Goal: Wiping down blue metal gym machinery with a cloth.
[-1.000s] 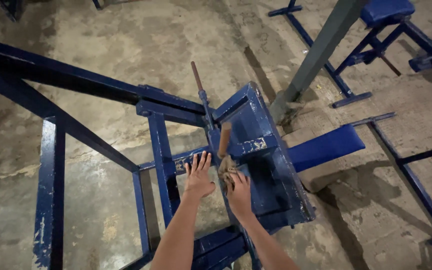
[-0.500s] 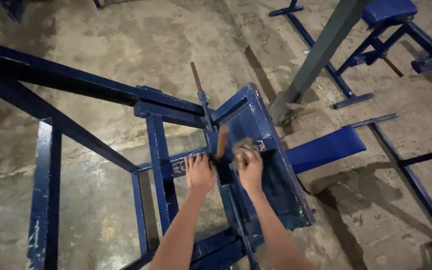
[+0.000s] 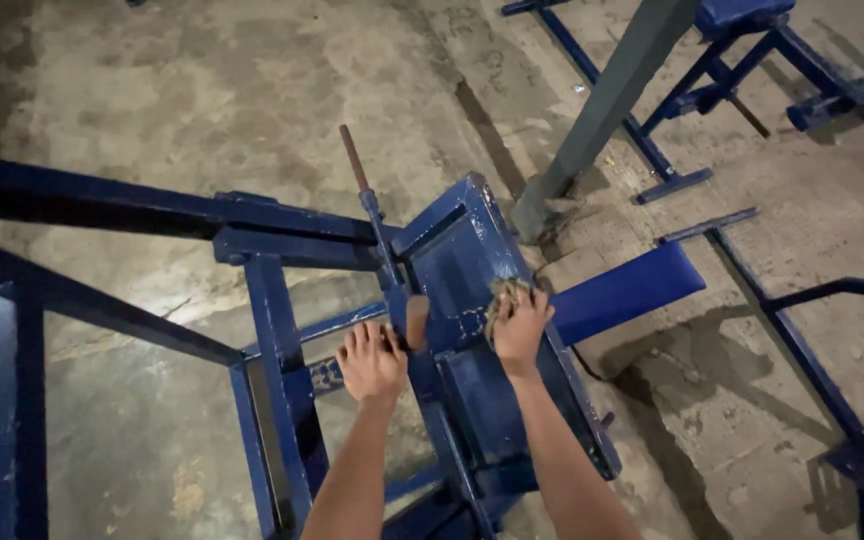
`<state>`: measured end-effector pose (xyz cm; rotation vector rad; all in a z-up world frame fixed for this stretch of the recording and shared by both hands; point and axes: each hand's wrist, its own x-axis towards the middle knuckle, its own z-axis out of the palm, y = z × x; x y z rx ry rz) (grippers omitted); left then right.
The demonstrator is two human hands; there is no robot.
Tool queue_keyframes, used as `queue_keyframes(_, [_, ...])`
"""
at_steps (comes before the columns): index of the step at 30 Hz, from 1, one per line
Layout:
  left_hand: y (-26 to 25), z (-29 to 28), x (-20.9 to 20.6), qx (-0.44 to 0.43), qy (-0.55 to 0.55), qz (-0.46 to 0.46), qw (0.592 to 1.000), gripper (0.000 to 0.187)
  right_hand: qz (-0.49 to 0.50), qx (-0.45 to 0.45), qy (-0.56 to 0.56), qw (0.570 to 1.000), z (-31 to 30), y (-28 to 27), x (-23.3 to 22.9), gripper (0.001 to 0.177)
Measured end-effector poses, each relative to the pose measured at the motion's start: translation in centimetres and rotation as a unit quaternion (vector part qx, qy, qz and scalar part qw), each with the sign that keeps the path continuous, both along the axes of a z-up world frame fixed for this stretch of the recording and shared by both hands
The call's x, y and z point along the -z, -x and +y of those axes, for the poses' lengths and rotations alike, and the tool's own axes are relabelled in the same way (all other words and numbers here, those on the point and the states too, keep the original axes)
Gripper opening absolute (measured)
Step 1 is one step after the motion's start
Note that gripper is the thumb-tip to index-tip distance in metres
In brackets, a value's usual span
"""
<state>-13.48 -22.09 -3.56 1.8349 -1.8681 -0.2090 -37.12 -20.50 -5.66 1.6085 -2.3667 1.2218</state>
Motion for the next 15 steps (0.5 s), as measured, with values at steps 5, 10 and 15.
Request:
queue_keyframes(5, [0.1, 0.2, -0.2, -0.012, -0.022, -0.038, 0.999, 0.028, -0.026, -0.003, 0.02, 0.999, 0.7, -4.9, 1.4, 0.027])
queue_keyframes(10, [0.1, 0.2, -0.1, -0.01, -0.039, -0.055, 0.998, 0.028, 0.01, -0.099, 0.006, 0.995, 2.7, -10.0, -2.5, 0.029])
queue_keyframes(15, [-0.2, 0.7, -0.1, -0.01, -0.02, -0.05, 0.998, 0.025, -0.004, -0.078, 0.024, 0.997, 2.3, -3.8, -5.0, 0.021])
